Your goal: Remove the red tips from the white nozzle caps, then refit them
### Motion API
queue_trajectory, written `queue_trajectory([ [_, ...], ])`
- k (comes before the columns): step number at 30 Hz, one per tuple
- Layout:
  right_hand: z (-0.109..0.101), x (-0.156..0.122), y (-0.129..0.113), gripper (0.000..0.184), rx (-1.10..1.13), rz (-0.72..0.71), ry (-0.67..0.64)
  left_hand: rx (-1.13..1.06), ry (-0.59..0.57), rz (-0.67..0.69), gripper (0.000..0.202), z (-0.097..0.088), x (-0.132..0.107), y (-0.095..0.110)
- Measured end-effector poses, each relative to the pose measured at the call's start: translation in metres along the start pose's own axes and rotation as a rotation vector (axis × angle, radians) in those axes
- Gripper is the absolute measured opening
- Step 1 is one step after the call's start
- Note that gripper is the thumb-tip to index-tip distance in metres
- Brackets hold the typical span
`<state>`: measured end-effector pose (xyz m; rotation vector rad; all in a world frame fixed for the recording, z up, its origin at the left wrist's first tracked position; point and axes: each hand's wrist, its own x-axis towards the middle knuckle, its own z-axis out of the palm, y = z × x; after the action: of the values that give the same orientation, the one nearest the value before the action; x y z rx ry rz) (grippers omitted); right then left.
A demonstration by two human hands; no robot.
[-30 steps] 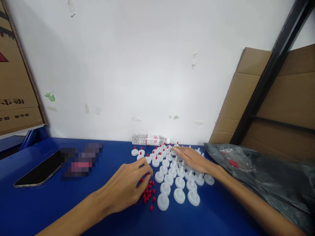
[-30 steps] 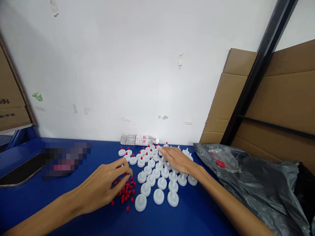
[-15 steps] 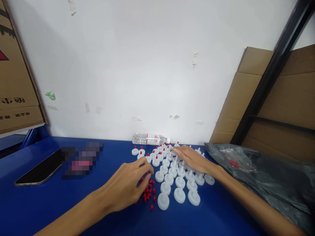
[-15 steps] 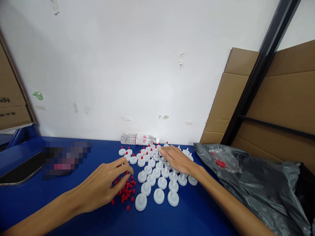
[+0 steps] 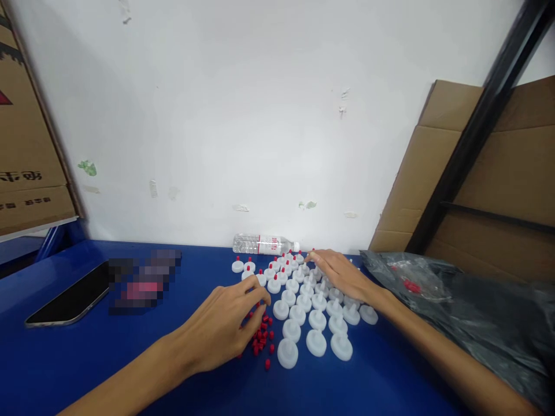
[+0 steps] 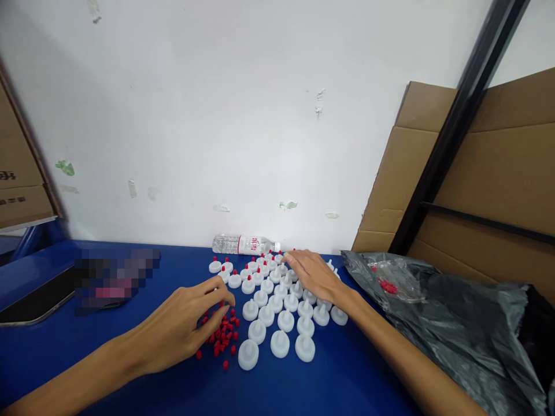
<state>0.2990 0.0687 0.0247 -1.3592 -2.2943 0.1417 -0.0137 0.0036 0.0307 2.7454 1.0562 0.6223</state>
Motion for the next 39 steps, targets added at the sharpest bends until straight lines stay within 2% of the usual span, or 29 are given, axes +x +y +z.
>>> queue_trajectory([
  [3,-0.002,0.007,0.011,0.065,-0.038,0.06,0.055,0.024,-0.004,-0.007,0.018,0.001,0.0,-0.002],
  [8,0.003,0.022,0.029,0.067,-0.053,0.105,0.012,0.04,-0.009,-0.014,0.022,0.002,-0.002,-0.004],
  [13,-0.003,0.03,0.03,0.062,-0.052,0.088,0.035,0.052,-0.005,-0.027,0.023,0.002,-0.003,-0.003],
  [16,-0.021,0.032,0.013,0.054,-0.051,0.04,0.098,0.051,0.065,-0.048,0.02,-0.001,-0.001,-0.002],
  [18,-0.034,0.032,-0.012,0.04,-0.035,-0.036,0.102,0.031,0.15,-0.062,0.022,-0.004,0.0,-0.002],
  [20,-0.042,0.028,-0.046,0.026,-0.012,-0.152,0.035,0.003,0.239,-0.077,0.021,-0.006,0.001,-0.003],
  [21,-0.044,0.024,-0.065,0.023,0.004,-0.247,-0.033,-0.004,0.273,-0.087,0.019,-0.006,0.001,-0.004],
  [23,-0.042,0.015,-0.1,0.021,0.034,-0.316,-0.115,0.014,0.318,-0.095,0.018,-0.005,0.0,-0.007],
  [26,-0.032,0.005,-0.135,0.012,-0.018,-0.439,-0.157,0.146,0.347,-0.029,0.022,-0.002,-0.001,-0.011],
  [28,-0.027,0.002,-0.143,0.002,-0.076,-0.509,-0.148,0.237,0.324,0.046,0.027,-0.002,-0.001,-0.012],
  [31,-0.026,0.001,-0.141,0.005,-0.114,-0.546,-0.127,0.239,0.247,0.108,0.032,-0.004,-0.002,-0.009],
  [36,-0.028,-0.005,-0.135,0.008,-0.122,-0.559,-0.129,0.17,0.184,0.084,0.022,-0.003,-0.005,0.004],
  [39,-0.023,-0.01,-0.135,0.006,-0.142,-0.555,-0.146,0.06,0.169,0.1,0.026,-0.001,-0.007,0.01],
])
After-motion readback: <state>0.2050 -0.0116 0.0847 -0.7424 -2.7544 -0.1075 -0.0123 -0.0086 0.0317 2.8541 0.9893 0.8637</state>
